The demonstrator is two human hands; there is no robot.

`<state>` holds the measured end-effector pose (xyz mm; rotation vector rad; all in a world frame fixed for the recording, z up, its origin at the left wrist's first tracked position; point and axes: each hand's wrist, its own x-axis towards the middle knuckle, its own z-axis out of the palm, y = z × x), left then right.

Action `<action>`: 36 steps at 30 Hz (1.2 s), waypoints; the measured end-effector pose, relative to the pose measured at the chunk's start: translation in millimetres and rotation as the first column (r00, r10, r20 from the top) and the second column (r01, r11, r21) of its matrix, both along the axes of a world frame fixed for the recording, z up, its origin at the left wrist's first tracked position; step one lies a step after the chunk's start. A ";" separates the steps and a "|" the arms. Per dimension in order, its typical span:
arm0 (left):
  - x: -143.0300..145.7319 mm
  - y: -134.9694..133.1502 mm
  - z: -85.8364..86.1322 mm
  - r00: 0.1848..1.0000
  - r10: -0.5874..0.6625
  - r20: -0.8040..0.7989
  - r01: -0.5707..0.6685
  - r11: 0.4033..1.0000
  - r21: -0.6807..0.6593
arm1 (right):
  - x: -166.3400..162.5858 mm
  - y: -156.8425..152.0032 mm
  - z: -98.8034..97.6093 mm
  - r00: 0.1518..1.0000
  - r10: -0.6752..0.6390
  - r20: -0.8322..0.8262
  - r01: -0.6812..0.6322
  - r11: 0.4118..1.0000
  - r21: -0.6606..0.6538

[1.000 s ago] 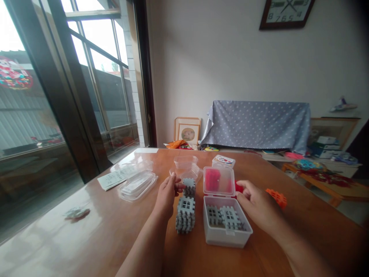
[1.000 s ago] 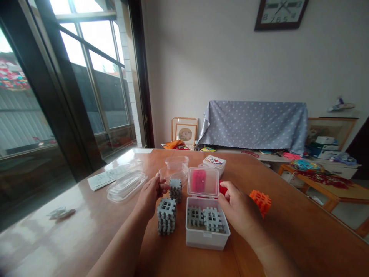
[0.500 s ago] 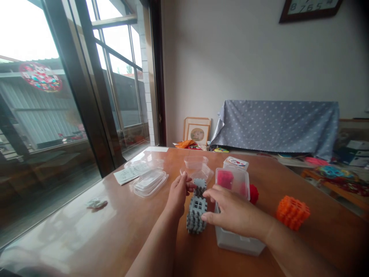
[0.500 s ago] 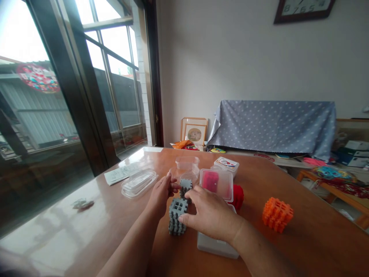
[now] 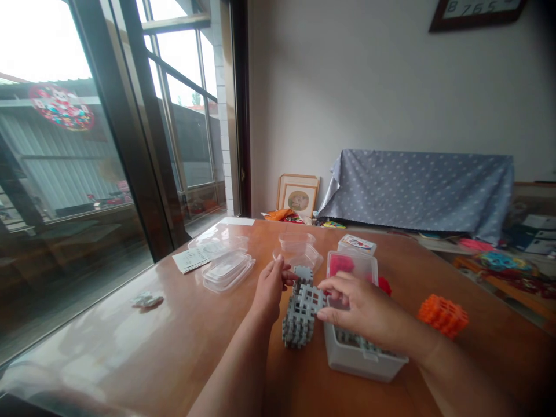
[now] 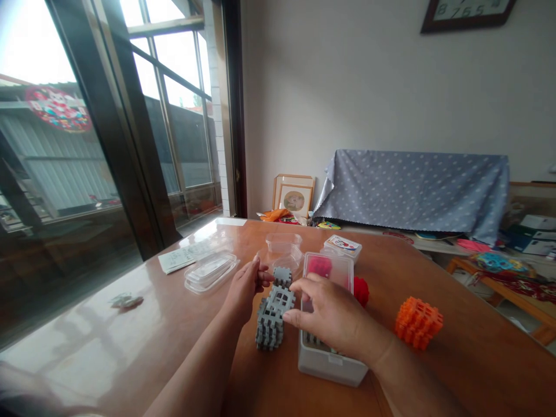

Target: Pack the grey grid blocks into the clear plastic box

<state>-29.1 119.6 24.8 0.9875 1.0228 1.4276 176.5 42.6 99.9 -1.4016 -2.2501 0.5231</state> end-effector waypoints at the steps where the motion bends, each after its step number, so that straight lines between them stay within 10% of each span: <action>1: 0.0 0.5 -0.4 1.000 0.001 -0.001 -0.001 1.000 -0.001 | 9.0 0.7 -0.5 1.000 -0.017 -0.009 0.017 1.000 0.001; 10: 0.4 1.8 -1.4 1.000 -0.004 -0.016 0.004 1.000 -0.004 | 73.7 -1.8 -16.0 0.984 -0.088 0.156 0.099 0.993 -0.061; 36: 1.4 -0.4 0.4 0.999 -0.018 -0.029 0.017 1.000 -0.009 | 54.5 -12.2 -29.0 0.951 -0.108 0.288 0.107 0.994 0.019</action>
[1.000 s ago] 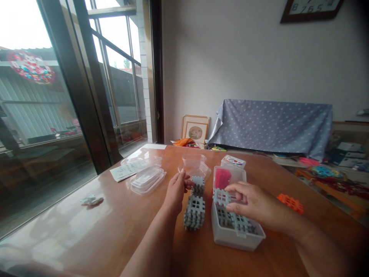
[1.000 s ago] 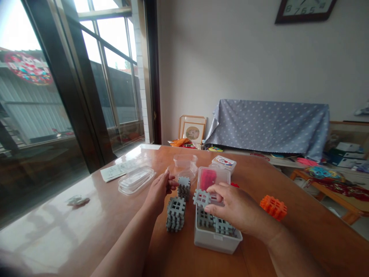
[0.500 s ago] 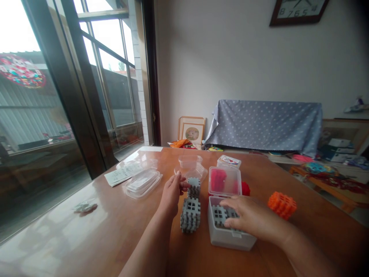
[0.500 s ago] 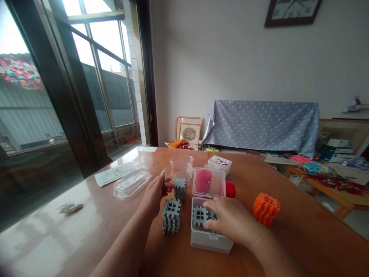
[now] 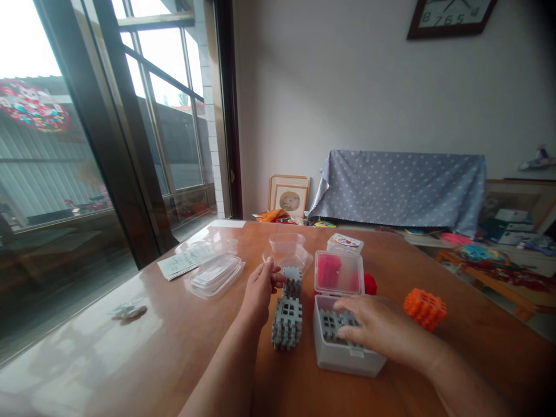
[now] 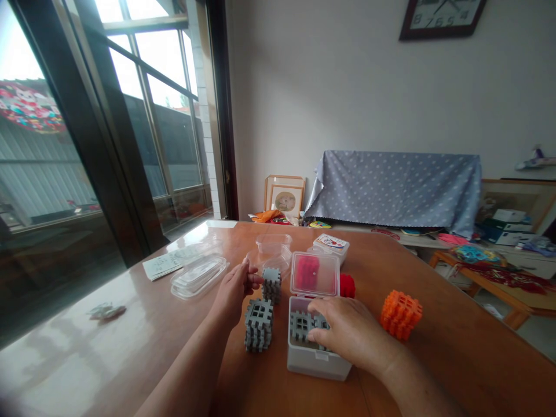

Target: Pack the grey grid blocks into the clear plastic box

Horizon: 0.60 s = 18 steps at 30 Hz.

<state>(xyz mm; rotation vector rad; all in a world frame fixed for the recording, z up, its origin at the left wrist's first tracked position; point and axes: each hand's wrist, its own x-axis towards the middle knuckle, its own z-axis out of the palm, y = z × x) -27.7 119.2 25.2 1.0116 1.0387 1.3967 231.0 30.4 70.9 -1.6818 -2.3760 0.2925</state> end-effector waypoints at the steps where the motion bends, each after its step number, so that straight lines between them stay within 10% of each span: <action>1: 0.1 0.1 -0.2 1.000 -0.002 -0.003 0.002 1.000 0.002 | -1.1 -0.1 1.6 1.000 -0.010 -0.020 0.010 1.000 0.002; 10: 1.1 -1.6 -0.4 1.000 -0.002 -0.009 0.002 1.000 0.006 | -38.5 -1.6 25.1 0.967 0.060 -0.249 -0.054 0.998 0.031; 18: 0.6 -1.8 0.4 1.000 0.004 0.011 -0.005 1.000 0.008 | -73.1 5.5 32.1 0.981 0.160 -0.111 -0.159 0.987 0.021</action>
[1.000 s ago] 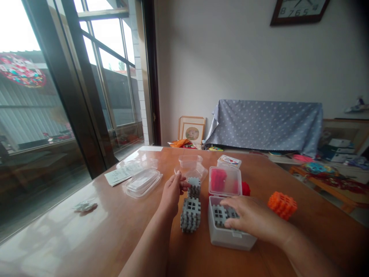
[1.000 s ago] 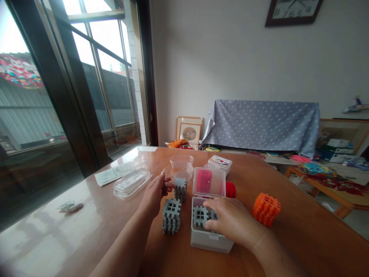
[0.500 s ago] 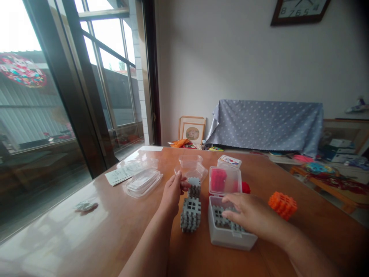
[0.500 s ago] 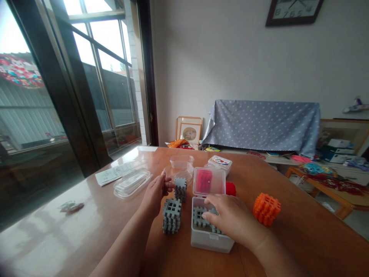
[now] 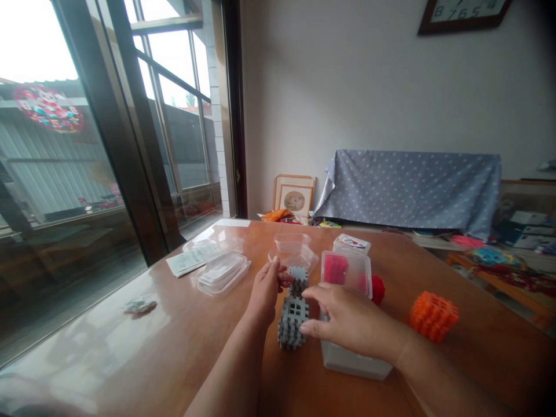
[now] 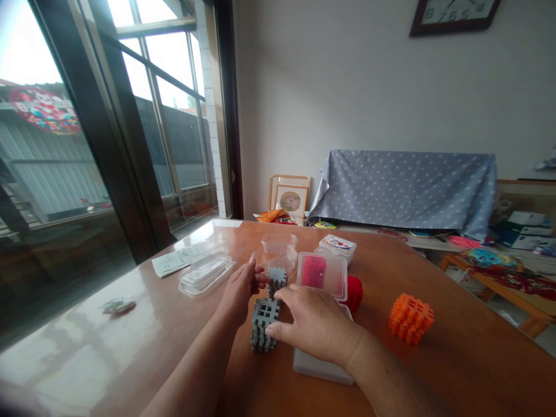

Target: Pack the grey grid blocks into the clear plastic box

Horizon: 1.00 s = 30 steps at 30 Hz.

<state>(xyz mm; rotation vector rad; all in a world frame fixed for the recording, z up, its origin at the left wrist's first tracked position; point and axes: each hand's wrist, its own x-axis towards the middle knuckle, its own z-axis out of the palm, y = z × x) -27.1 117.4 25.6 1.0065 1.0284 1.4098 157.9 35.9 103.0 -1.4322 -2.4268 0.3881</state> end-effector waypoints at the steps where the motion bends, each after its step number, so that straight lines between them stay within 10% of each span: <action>1: -0.1 0.1 0.0 1.000 -0.001 0.004 0.001 1.000 0.001 | -2.5 0.9 -0.4 1.000 -0.001 0.014 0.001 1.000 0.003; 15: -0.7 0.4 0.8 1.000 0.001 0.008 -0.001 1.000 -0.001 | 17.1 1.8 -2.5 0.983 -0.135 -0.127 0.131 0.991 -0.038; 30: 1.0 2.0 -1.2 1.000 -0.009 -0.014 0.008 1.000 -0.018 | 70.0 -11.7 -25.2 0.977 -0.198 0.079 0.204 0.976 -0.076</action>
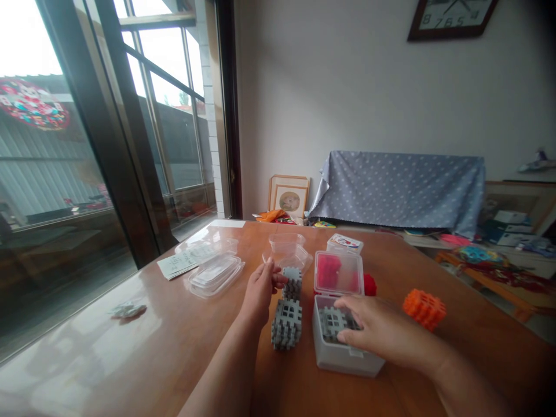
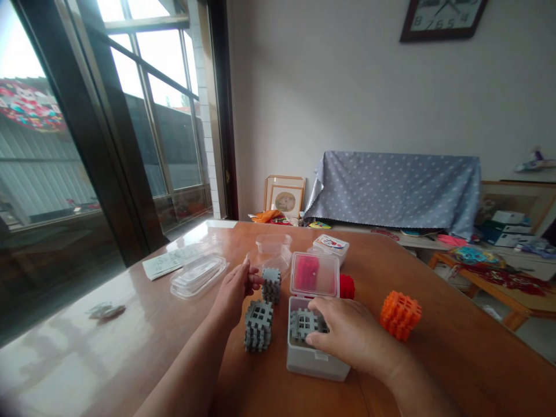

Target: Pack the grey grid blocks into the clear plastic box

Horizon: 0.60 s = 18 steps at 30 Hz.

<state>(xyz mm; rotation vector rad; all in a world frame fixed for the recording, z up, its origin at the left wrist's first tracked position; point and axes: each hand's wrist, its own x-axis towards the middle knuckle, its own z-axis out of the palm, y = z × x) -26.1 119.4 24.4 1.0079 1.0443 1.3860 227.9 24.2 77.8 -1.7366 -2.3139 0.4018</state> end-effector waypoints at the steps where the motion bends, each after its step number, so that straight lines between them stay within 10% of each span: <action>1: 0.2 0.1 0.2 1.000 0.000 0.002 0.000 1.000 -0.001 | -1.1 0.4 -0.8 1.000 0.012 -0.003 -0.012 1.000 0.006; 18: 0.3 -0.8 1.3 1.000 0.000 0.003 0.000 1.000 0.004 | -8.8 8.0 1.7 0.992 0.045 0.121 -0.052 0.997 0.056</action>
